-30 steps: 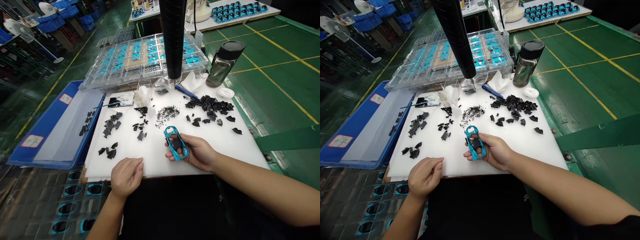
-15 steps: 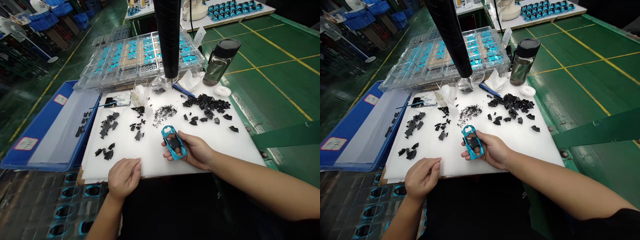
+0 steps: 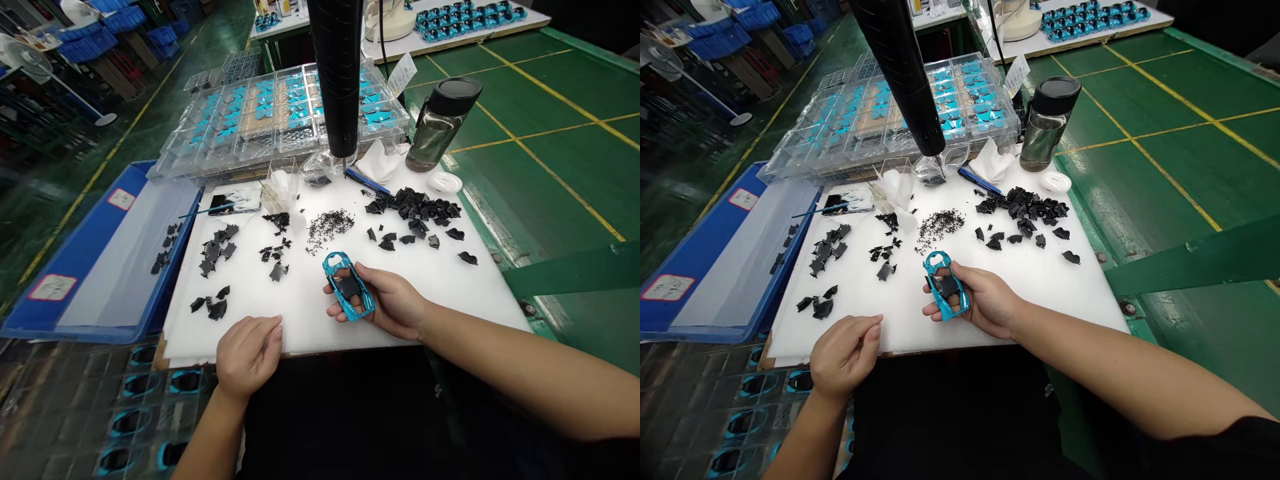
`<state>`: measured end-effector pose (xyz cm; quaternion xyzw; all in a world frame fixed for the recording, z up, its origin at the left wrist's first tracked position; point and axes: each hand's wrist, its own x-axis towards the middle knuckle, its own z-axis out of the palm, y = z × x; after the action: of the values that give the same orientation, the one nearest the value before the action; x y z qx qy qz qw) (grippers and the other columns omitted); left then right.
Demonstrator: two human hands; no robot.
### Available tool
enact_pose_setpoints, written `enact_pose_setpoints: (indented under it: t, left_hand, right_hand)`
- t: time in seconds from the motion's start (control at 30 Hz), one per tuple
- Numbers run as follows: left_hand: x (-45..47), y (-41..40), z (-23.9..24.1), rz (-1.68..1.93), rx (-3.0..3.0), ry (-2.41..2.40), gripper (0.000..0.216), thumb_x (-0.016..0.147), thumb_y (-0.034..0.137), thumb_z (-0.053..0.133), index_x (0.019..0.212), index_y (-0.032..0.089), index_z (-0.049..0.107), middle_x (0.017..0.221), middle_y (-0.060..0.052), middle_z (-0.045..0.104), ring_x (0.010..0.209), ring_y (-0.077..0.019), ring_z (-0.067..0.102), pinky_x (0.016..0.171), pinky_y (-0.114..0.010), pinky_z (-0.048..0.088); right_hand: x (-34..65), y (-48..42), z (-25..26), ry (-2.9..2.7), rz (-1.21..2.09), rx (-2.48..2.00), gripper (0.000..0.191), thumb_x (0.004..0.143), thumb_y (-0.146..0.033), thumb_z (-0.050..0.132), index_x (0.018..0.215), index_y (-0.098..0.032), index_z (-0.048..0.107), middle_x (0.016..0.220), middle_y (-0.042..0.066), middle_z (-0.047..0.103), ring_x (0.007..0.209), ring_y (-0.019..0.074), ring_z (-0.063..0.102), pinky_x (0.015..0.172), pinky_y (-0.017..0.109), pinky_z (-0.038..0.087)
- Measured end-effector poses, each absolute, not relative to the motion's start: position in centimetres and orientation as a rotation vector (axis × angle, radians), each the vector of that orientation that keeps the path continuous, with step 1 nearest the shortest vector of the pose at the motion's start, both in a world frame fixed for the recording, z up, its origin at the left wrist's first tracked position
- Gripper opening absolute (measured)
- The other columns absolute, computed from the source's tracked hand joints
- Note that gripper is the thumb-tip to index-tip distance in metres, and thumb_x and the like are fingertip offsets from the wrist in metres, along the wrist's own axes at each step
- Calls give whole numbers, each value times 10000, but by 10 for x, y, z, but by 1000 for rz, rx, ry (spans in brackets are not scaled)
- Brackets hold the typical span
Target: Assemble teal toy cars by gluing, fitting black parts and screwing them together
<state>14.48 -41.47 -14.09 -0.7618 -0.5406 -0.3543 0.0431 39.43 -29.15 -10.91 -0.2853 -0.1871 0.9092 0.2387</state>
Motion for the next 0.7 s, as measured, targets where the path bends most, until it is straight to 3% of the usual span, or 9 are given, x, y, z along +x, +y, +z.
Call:
enact_pose_setpoints:
  t: [0.7]
  left_hand:
    - [150,-408,-136,-1130,-2299,-1704,133,861,108,602,965,151,673,748,-68,721,647,-169,637,582,-302,492]
  right_hand:
    - [395,-291,-103,-532,2449,-957,293,998,-369,499,1033,-150,691,1030,138,752,769,247,762,730,366,627]
